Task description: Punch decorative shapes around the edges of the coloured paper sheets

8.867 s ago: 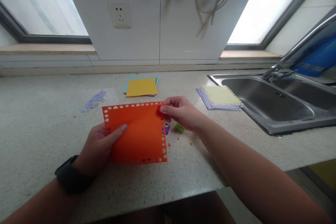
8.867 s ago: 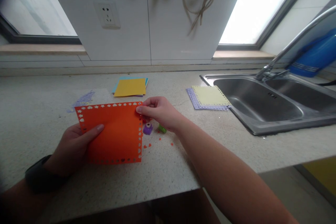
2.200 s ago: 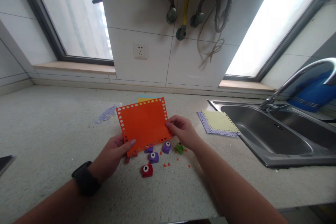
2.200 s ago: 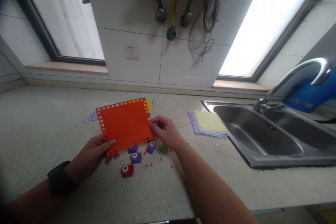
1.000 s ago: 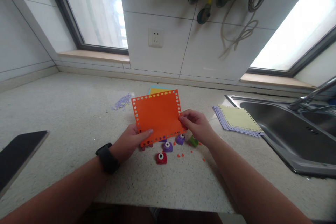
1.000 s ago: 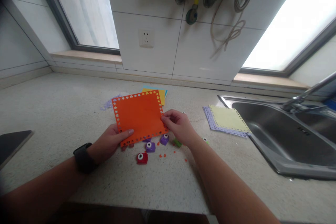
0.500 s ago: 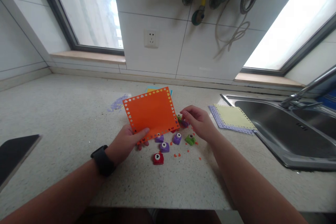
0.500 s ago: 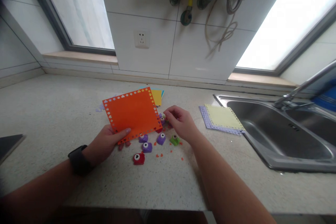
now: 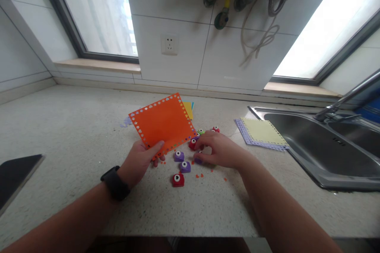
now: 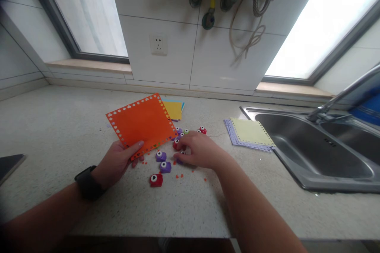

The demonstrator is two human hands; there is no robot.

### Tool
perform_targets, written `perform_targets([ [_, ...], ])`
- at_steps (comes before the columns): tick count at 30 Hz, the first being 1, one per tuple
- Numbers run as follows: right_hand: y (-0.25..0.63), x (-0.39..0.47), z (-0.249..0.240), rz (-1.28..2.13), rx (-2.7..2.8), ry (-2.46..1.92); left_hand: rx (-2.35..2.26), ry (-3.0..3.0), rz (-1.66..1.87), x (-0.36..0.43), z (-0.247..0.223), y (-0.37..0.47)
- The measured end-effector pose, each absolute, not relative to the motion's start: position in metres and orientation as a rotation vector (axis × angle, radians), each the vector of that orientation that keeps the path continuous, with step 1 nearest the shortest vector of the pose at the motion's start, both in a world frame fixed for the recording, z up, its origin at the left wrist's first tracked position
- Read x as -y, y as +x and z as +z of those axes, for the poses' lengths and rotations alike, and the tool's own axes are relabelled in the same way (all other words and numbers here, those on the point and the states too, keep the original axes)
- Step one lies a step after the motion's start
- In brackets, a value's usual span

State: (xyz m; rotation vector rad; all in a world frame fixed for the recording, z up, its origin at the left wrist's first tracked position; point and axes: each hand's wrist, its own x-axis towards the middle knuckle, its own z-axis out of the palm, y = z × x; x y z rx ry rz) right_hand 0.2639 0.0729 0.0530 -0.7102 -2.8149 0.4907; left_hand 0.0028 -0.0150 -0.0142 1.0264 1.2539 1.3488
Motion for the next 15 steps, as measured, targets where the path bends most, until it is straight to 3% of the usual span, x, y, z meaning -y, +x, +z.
perform_targets([
  [10, 0.239, -0.05, 0.046, 0.333, 2.896, -0.493, -1.275, 1.017, 1.355, 0.017, -0.014, 0.003],
  [15, 0.251, -0.058, 0.05, 0.658, 2.714, -0.619, -1.269, 0.976, 1.397, 0.017, -0.014, 0.003],
])
